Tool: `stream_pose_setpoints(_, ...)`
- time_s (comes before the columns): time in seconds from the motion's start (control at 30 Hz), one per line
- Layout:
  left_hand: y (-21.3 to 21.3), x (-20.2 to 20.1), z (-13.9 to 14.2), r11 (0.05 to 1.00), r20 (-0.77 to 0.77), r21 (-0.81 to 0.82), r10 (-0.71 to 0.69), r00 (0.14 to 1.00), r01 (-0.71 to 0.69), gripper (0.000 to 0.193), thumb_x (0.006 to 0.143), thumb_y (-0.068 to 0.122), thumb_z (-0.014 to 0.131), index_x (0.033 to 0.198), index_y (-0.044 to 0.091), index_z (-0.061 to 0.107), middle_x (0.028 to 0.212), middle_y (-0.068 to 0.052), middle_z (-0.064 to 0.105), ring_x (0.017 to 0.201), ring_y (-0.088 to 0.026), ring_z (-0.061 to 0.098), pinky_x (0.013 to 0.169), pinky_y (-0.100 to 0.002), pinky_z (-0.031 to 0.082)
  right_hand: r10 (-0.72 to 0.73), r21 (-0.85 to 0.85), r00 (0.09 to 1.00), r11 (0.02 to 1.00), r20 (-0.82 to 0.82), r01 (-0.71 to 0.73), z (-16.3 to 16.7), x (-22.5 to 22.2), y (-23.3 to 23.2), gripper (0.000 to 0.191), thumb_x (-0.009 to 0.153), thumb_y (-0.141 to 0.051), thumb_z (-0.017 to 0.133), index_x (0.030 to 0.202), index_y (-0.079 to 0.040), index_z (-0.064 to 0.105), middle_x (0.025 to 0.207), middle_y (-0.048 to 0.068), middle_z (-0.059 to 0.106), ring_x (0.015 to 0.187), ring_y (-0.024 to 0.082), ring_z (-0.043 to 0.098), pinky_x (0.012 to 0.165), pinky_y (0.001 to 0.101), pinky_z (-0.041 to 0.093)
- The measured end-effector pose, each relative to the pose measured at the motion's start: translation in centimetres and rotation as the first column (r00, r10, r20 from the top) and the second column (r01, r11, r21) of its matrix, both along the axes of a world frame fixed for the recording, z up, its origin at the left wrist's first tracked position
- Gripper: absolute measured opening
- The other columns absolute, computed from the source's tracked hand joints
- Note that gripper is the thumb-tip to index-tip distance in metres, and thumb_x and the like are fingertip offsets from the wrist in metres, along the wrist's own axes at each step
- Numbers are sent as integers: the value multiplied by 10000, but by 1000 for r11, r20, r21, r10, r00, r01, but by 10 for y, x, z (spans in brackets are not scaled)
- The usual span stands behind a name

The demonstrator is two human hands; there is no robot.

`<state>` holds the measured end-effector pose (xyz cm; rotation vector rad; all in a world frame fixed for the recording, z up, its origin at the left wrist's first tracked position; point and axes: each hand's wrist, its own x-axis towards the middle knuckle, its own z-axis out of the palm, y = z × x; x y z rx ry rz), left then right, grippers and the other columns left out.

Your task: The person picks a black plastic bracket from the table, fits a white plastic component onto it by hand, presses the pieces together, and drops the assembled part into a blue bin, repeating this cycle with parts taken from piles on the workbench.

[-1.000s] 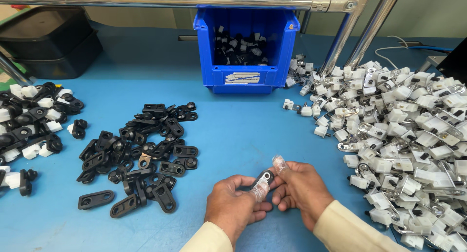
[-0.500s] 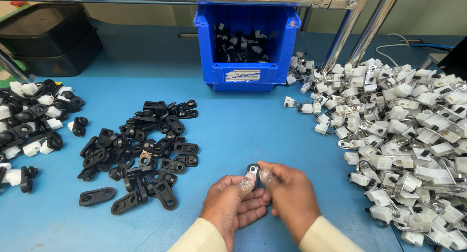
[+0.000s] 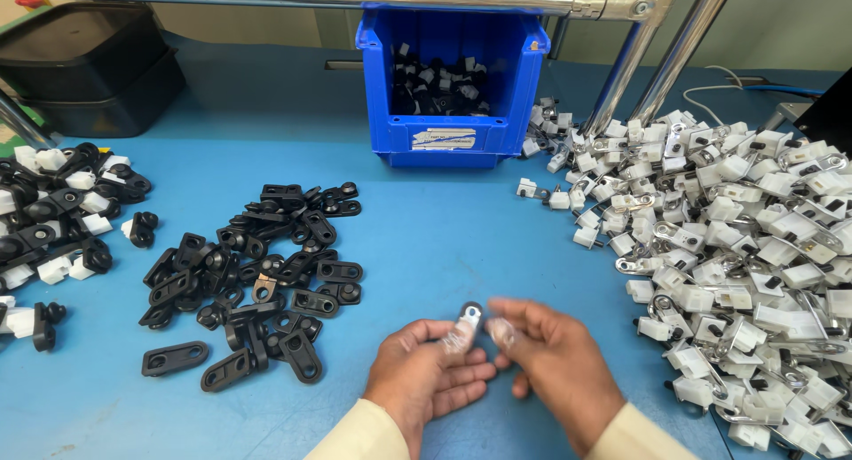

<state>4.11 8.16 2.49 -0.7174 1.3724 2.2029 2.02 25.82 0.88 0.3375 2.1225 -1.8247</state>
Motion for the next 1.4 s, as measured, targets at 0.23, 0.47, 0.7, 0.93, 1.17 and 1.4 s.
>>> stream_pose_setpoints(0.23, -2, 14, 12, 760, -303, -647, -328, 895, 59, 372, 840, 162, 797, 1142, 78, 597, 814, -78, 795, 732, -128, 797, 664, -277, 629, -20, -262, 990, 964, 137, 56, 16, -11, -12, 265, 942, -110, 639, 1159, 22, 715, 870, 106, 739, 667, 144, 643, 582, 282, 538)
stream_pose_setpoints(0.47, -29, 18, 24, 627, -254, -773, -444, 859, 95, 151, 867, 94, 745, 1003, 52, 694, 690, -89, 735, 624, -149, 776, 572, -317, 582, 126, -196, 962, 977, 242, -78, 14, -17, -23, 229, 930, -67, 647, 1123, 30, 722, 827, 114, 746, 619, 157, 654, 563, 290, 558)
stream_pose_setpoints(0.7, -77, 23, 38, 710, -313, -704, -339, 887, 23, 330, 841, 140, 773, 1163, 123, 703, 774, -82, 786, 688, -137, 775, 651, -272, 603, 217, -271, 970, 932, -112, -240, 82, -94, -38, 317, 887, -56, 644, 1203, -37, 654, 943, 132, 781, 755, 166, 726, 678, 291, 616)
stream_pose_setpoints(0.93, -122, 29, 44, 505, -347, -826, -104, 932, -251, 240, 865, 147, 770, 1104, 131, 755, 850, -54, 809, 747, -140, 777, 731, -296, 610, 148, 650, 913, 745, -380, 150, 58, -174, -9, 333, 945, -184, 708, 1272, -142, 757, 1073, 158, 789, 928, 293, 723, 887, 420, 566)
stream_pose_setpoints(1.17, -167, 27, 54, 303, -359, -883, 54, 932, -358, 239, 870, 96, 768, 1107, 116, 746, 904, -55, 801, 801, -182, 776, 766, -336, 607, 596, 964, 758, 155, -265, 215, 12, -223, -11, 328, 943, -219, 671, 1254, -270, 762, 1045, 163, 768, 964, 349, 737, 934, 453, 564)
stream_pose_setpoints(1.4, -170, -13, 47, 124, -409, -912, -377, 831, -392, 273, 812, 85, 761, 1085, 99, 747, 1025, -78, 742, 962, -271, 699, 843, -409, 563, 574, 832, 680, 547, -456, 96, 18, -157, -25, 289, 801, -253, 806, 1068, -146, 769, 982, 103, 787, 910, 280, 758, 835, 420, 590)
